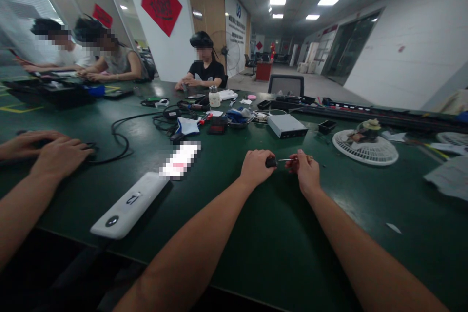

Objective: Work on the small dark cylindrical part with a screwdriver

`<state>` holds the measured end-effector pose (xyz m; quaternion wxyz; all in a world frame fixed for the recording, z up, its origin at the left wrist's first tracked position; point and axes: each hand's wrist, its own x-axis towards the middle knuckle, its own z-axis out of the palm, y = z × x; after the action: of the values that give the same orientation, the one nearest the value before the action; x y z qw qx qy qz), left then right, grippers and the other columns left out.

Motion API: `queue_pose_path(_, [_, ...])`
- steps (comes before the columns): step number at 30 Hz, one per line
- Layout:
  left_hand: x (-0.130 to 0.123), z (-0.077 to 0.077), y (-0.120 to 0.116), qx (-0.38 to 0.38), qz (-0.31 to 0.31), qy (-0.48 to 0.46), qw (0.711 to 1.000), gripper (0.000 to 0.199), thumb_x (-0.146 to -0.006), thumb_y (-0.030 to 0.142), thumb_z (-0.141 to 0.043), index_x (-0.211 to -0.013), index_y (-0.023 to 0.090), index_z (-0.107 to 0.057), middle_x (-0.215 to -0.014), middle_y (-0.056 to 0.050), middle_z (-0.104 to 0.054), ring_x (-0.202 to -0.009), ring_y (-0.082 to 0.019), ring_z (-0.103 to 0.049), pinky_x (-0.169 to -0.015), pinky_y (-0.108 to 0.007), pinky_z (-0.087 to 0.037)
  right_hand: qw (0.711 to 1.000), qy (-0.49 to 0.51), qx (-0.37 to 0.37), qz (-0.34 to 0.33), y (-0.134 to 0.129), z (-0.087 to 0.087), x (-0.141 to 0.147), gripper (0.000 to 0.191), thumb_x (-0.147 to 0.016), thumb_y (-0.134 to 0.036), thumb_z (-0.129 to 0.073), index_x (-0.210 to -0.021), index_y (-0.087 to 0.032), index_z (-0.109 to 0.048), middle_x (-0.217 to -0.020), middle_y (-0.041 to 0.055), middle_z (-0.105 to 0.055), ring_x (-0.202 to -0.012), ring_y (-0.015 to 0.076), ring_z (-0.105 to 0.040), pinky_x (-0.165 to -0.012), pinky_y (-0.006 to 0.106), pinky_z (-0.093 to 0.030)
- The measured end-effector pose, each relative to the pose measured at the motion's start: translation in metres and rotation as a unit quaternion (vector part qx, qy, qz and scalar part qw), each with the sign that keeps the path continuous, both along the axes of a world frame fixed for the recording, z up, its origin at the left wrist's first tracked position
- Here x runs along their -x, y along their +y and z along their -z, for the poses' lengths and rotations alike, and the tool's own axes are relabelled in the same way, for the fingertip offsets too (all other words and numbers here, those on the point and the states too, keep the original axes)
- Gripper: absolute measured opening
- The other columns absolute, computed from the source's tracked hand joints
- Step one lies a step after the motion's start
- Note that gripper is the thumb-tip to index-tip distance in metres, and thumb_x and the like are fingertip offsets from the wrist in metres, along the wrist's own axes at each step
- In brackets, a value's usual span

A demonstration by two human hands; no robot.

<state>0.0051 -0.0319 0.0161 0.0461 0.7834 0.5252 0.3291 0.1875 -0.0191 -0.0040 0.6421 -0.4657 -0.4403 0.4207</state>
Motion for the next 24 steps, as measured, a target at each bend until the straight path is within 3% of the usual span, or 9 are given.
queue_pose_path(17, [-0.0001, -0.0018, -0.0008, 0.012, 0.005, 0.005, 1.0, 0.025, -0.083, 0.029, -0.08, -0.107, 0.024, -0.074, -0.109, -0.003, -0.078, -0.105, -0.025, -0.068, -0.097, -0.042, -0.048, 1.0, 0.013, 0.004, -0.01, 0.0007, -0.0003, -0.0009, 0.055, -0.082, -0.073, -0.071, -0.075, -0.018, -0.07, -0.062, 0.005, -0.071, -0.054, 0.0185, -0.068, -0.05, 0.028, -0.051])
queue_pose_path(24, [-0.0007, -0.0018, -0.0009, 0.007, -0.006, 0.0, 1.0, 0.026, -0.084, 0.032, -0.081, -0.107, 0.024, -0.073, -0.111, -0.003, -0.078, -0.104, -0.026, -0.068, -0.098, -0.043, -0.048, 0.999, -0.038, -0.023, 0.0, -0.0032, -0.0026, 0.0014, 0.057, -0.085, -0.074, -0.068, -0.074, -0.018, -0.069, -0.059, 0.003, -0.067, -0.049, 0.017, -0.065, -0.046, 0.027, -0.048])
